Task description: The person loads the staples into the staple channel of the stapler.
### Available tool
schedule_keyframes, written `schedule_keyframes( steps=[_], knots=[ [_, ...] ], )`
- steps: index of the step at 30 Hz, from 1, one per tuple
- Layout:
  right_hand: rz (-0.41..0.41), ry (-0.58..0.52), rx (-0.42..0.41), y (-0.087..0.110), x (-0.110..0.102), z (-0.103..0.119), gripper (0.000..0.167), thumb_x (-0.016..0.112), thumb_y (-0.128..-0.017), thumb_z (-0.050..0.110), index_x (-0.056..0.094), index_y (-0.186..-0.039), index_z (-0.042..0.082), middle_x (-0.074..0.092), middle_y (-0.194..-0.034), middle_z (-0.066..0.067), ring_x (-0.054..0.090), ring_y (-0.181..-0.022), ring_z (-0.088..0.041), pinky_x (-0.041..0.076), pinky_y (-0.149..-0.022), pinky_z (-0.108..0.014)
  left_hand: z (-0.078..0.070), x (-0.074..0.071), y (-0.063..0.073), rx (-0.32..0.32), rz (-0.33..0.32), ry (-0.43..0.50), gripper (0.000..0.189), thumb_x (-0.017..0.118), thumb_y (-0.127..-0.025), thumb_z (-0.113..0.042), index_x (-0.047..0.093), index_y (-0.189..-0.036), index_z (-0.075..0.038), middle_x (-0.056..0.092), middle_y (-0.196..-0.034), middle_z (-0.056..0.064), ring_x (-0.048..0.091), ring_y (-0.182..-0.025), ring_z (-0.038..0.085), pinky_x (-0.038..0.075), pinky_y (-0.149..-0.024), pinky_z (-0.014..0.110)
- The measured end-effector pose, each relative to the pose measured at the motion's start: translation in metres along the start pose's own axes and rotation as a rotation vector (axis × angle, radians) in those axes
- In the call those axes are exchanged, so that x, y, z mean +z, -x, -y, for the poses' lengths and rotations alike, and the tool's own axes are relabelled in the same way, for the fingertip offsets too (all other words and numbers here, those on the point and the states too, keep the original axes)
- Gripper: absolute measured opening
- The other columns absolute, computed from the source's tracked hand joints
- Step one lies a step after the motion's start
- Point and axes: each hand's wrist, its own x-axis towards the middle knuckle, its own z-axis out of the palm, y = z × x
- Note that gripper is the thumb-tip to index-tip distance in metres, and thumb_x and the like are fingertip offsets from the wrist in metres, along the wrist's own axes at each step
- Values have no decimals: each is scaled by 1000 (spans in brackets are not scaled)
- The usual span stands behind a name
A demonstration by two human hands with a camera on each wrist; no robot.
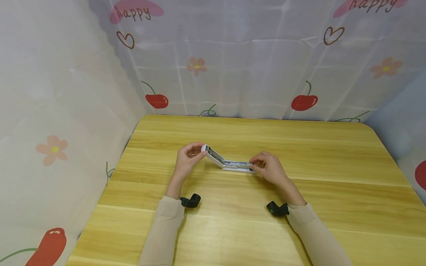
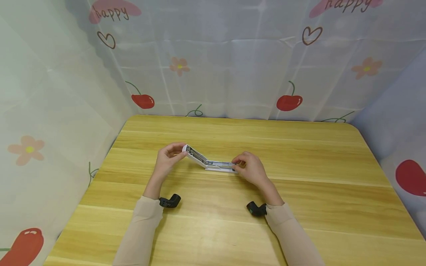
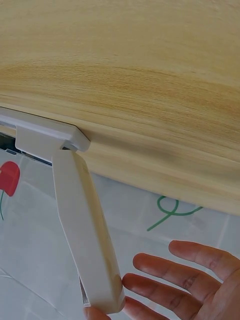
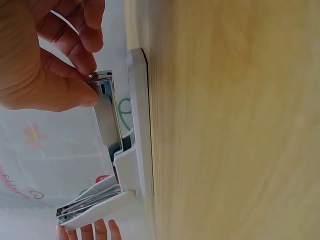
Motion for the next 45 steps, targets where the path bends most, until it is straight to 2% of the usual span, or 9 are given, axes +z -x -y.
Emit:
schedule_keyframes(
  steps=[11,18,27,45],
  knots=[
    [-9,-13,-15,-1,-1,-5,14,76,-83,8,76,-97,4,65,-85,-6,58,-75,-18,50,-66,-29,-2,1,0,-7,-4,-5,32,73,-88,-9,67,-117,2,65,-113,23,61,-93,14,52,-82,20],
    [34,-48,18,-1,-6,-15,23,78,-83,12,73,-104,4,67,-95,-7,59,-81,-19,50,-72,-31,-2,2,0,-1,-9,-1,31,72,-88,-9,67,-117,2,65,-112,24,61,-93,14,51,-81,20],
    [130,-88,68,1,-8,-22,34,83,-77,14,72,-106,3,64,-92,-9,54,-79,-20,45,-68,-26,1,1,0,13,-3,-1,32,72,-88,-9,67,-117,2,65,-112,22,62,-93,15,52,-81,20],
    [156,-36,91,1,-5,-25,35,84,-75,11,70,-105,1,60,-88,-9,48,-76,-17,40,-67,-27,1,2,1,17,-11,-2,31,73,-87,-8,67,-116,1,67,-109,18,62,-91,11,52,-79,20]
  ],
)
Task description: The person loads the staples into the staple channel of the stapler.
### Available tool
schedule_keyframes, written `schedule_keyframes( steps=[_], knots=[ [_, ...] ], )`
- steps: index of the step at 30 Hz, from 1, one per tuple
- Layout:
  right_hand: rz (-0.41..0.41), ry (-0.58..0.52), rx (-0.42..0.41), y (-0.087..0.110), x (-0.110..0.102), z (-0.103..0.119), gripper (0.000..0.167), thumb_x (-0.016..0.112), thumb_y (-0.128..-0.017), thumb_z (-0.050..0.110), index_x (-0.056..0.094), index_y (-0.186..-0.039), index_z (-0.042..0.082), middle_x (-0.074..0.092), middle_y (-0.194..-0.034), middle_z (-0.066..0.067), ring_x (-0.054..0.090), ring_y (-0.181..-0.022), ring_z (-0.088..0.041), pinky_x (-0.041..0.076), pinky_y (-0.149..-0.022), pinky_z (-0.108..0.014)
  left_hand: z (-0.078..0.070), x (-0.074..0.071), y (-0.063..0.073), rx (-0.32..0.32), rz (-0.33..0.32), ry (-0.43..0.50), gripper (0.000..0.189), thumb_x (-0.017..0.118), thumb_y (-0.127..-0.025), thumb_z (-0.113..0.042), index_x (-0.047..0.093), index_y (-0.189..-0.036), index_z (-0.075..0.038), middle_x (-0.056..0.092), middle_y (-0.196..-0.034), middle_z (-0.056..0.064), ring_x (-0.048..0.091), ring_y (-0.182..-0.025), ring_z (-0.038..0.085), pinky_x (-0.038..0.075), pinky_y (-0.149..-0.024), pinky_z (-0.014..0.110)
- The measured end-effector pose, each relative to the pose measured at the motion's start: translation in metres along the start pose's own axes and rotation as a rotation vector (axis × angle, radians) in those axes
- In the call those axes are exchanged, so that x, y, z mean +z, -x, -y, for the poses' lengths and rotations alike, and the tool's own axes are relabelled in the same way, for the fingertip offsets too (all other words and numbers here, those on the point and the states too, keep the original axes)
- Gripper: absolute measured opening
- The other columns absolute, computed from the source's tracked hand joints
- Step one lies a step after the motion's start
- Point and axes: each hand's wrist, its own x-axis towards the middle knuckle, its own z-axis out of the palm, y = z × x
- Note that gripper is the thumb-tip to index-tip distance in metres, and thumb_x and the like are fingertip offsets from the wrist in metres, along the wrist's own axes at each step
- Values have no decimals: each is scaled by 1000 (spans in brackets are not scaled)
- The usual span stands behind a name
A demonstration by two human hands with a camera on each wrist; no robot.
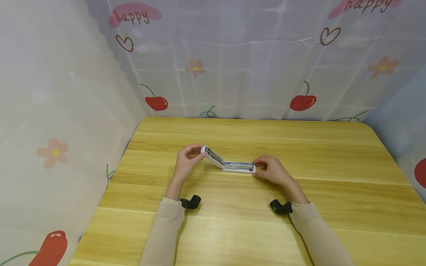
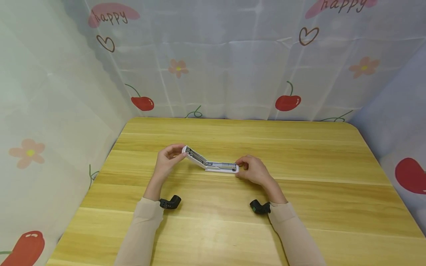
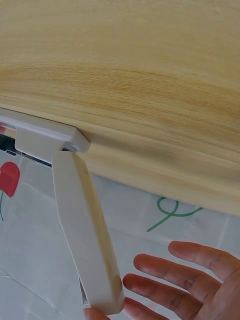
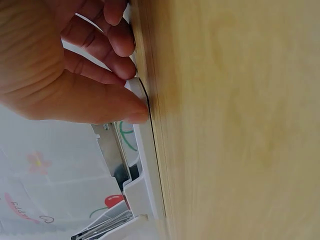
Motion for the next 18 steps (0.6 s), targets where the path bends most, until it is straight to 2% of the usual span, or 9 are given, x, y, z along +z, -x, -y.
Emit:
schedule_keyframes(
  steps=[7,11,18],
  knots=[
    [-17,19,-3,0,3,-1,32,84,-75,10,70,-103,2,60,-86,-7,48,-75,-16,40,-66,-26,0,1,0,-18,-1,11,33,72,-88,-6,65,-119,3,64,-115,25,60,-94,16,51,-80,20],
    [-21,19,-8,1,4,-3,31,84,-76,11,70,-103,2,59,-86,-7,48,-75,-16,40,-65,-26,-1,3,1,-33,-7,19,32,71,-88,-5,65,-118,3,64,-115,24,60,-95,17,51,-80,20],
    [-30,26,-13,1,4,-3,30,83,-75,10,70,-102,4,58,-83,-5,48,-74,-16,40,-66,-27,-1,7,-1,-15,-11,45,31,72,-87,-5,66,-116,3,64,-115,22,61,-97,19,53,-79,20]
  ],
)
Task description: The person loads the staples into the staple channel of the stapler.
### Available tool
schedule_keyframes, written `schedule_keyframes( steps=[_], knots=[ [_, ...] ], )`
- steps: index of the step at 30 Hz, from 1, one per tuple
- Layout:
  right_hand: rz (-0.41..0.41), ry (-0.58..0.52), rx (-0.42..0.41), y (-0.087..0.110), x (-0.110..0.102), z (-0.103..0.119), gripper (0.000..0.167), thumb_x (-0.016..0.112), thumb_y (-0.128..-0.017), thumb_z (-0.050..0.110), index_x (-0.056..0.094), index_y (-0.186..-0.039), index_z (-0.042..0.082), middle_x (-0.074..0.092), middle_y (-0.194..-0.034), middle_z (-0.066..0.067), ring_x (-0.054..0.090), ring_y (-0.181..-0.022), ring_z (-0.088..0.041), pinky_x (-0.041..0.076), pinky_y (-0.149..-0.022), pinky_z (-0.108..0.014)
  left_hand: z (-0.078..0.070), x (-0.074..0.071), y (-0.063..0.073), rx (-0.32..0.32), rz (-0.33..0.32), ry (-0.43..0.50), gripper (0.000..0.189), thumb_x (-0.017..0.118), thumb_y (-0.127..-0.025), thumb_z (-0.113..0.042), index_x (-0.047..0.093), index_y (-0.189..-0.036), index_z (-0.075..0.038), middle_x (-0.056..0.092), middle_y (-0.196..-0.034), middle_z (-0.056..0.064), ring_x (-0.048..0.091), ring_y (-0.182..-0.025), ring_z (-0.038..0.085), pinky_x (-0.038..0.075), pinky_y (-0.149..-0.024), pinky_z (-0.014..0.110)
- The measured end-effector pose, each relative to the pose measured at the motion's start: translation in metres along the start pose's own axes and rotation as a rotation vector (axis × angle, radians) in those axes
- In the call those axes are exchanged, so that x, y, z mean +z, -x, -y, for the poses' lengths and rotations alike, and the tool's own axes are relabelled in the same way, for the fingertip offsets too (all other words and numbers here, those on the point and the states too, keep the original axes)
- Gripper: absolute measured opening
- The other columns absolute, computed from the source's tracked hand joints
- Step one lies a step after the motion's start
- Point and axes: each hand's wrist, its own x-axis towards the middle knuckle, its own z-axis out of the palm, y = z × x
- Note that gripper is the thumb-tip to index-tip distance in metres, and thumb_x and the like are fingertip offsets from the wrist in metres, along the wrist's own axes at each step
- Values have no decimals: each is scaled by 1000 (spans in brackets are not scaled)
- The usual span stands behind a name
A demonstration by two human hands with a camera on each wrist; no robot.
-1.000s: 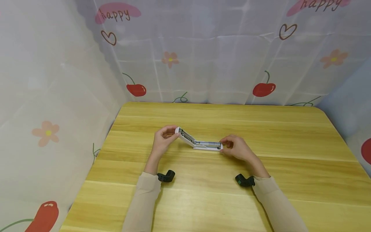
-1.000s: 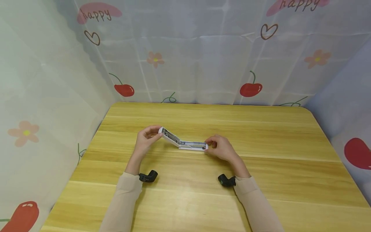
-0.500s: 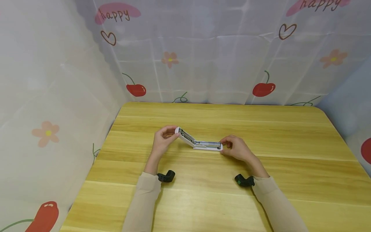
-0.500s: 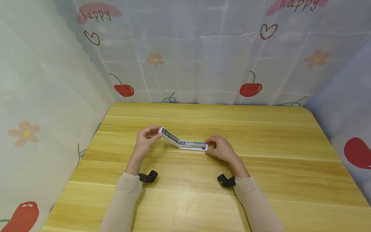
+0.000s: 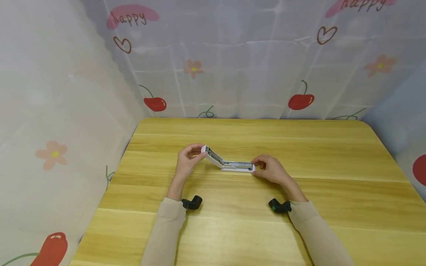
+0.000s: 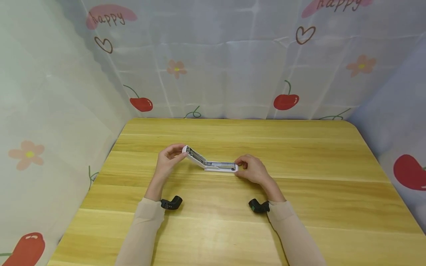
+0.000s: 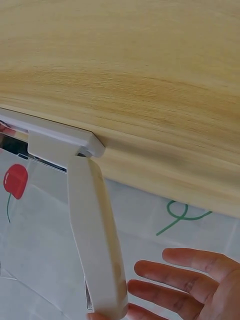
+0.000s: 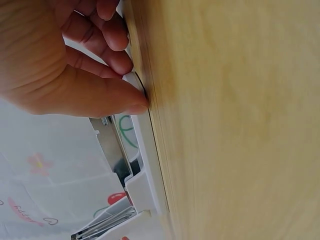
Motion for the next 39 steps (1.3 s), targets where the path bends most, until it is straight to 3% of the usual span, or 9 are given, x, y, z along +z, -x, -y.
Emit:
schedule_keyframes(
  steps=[8,12,17,22,26,31,39],
  knots=[
    [4,-20,4,0,-1,-2,30,83,-76,11,70,-102,4,59,-85,-6,48,-75,-17,39,-66,-26,-8,13,-4,-8,12,46,32,72,-87,-2,65,-117,7,64,-114,22,61,-95,10,52,-80,19],
    [5,-24,15,1,0,-2,31,83,-76,12,70,-102,5,58,-85,-6,47,-75,-17,39,-66,-26,-21,24,-4,18,37,68,31,70,-86,4,63,-116,12,63,-113,27,59,-95,8,51,-83,20],
    [13,-28,24,1,-1,0,31,83,-77,12,69,-103,4,58,-86,-6,47,-76,-18,39,-67,-28,-38,41,-1,42,56,94,32,70,-85,6,62,-114,14,66,-107,18,59,-93,6,51,-84,25],
    [15,-26,30,1,-1,1,31,83,-76,11,69,-103,4,58,-86,-7,46,-76,-18,38,-67,-28,-22,57,-8,70,58,105,33,72,-83,6,64,-114,13,64,-111,23,58,-95,7,48,-93,47],
    [11,-30,35,1,0,1,30,83,-76,11,69,-102,4,57,-85,-6,46,-75,-18,38,-67,-28,-11,69,-10,108,49,74,33,75,-82,2,66,-113,9,62,-115,26,58,-99,18,43,-96,58],
    [6,-34,31,1,0,-2,31,83,-76,11,69,-103,4,58,-85,-6,47,-75,-17,39,-66,-27,-9,84,-8,126,65,7,34,78,-82,-6,68,-112,6,64,-114,19,58,-102,29,45,-92,51],
    [10,-26,13,1,0,-3,30,82,-78,13,70,-104,5,60,-87,-6,48,-75,-17,40,-67,-29,-10,109,-5,91,114,-62,32,80,-81,-10,72,-110,0,63,-114,12,57,-104,23,53,-93,41]
  ],
)
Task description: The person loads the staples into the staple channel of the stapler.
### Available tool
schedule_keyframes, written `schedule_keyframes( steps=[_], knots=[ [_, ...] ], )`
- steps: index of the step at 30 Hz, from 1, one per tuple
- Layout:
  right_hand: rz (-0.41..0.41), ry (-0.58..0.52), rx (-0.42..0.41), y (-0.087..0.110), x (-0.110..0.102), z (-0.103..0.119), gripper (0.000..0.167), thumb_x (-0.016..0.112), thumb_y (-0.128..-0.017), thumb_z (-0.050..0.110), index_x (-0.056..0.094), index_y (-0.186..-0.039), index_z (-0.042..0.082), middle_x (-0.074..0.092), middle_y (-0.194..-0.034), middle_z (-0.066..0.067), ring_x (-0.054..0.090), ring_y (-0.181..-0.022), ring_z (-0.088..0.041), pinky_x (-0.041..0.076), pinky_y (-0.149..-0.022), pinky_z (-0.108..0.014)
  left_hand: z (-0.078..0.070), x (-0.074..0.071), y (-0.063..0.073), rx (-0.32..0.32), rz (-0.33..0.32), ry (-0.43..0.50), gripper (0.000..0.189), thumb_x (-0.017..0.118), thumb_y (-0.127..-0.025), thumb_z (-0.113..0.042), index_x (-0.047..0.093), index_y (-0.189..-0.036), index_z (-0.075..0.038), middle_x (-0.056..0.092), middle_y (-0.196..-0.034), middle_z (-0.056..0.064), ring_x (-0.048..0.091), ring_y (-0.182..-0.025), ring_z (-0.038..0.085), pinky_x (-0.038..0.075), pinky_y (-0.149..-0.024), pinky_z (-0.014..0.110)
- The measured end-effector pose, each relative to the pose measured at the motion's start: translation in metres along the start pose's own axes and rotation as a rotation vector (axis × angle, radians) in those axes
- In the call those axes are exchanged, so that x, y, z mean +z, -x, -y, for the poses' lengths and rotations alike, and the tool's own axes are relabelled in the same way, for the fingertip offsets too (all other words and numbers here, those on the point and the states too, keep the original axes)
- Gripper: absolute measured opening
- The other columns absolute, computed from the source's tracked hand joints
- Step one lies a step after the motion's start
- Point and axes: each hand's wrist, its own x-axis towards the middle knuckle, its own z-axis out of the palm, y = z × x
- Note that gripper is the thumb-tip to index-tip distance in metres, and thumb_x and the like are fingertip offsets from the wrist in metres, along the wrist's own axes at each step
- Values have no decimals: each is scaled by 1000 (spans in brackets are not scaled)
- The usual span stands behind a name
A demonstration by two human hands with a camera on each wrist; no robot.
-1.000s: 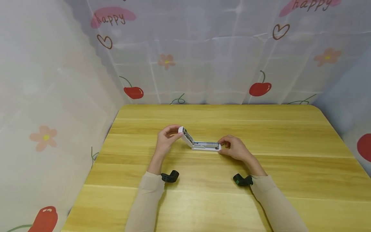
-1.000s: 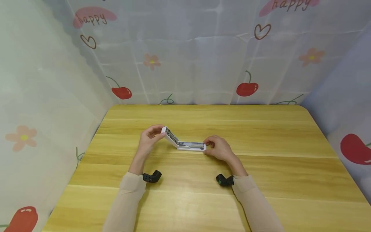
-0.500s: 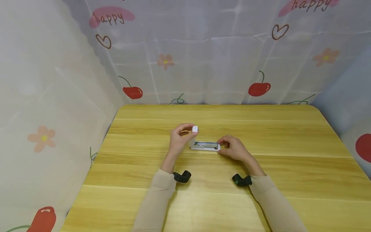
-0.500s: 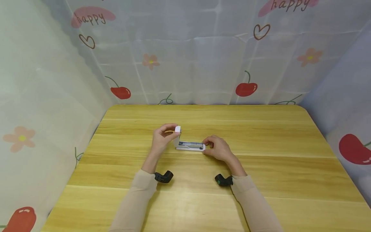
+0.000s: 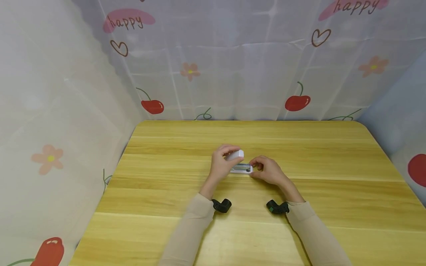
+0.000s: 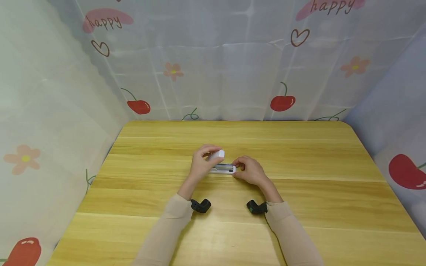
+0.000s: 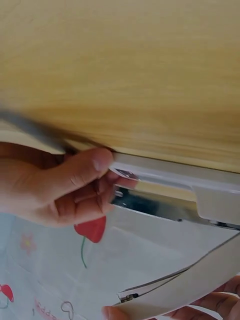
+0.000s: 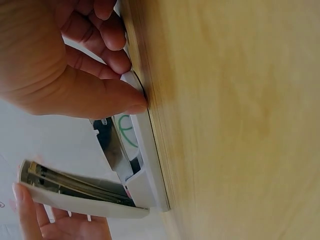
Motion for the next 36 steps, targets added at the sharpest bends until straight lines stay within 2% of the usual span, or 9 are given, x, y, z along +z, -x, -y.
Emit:
schedule_keyframes(
  steps=[10,15,22,28,36],
  knots=[
    [0,11,-8,0,0,1,29,81,-78,16,70,-103,7,61,-87,-5,48,-75,-16,40,-67,-29,4,24,1,-40,22,-228,31,83,-78,-13,76,-108,-10,66,-113,4,55,-110,24,53,-88,39],
    [3,15,-11,0,0,2,27,81,-78,17,69,-101,8,59,-85,-6,47,-74,-16,39,-65,-29,8,32,2,-69,27,-311,29,82,-79,-15,76,-107,-11,66,-112,0,54,-109,23,50,-87,38],
    [11,17,-9,1,0,1,27,81,-79,18,69,-101,9,58,-84,-4,47,-74,-16,39,-65,-29,9,38,2,-74,28,-404,30,84,-77,-14,77,-106,-12,66,-111,0,54,-107,21,46,-86,34],
    [8,12,3,1,0,1,28,81,-79,18,69,-102,8,57,-85,-3,47,-75,-16,40,-66,-30,11,42,2,-81,33,-461,30,84,-77,-16,77,-106,-14,66,-111,-1,53,-105,20,44,-85,32],
    [6,22,-1,1,1,0,28,81,-79,18,68,-102,7,57,-86,-3,48,-76,-16,40,-67,-30,11,42,4,-78,37,-468,30,84,-77,-16,77,-106,-14,66,-110,0,53,-105,20,43,-87,32]
  ],
)
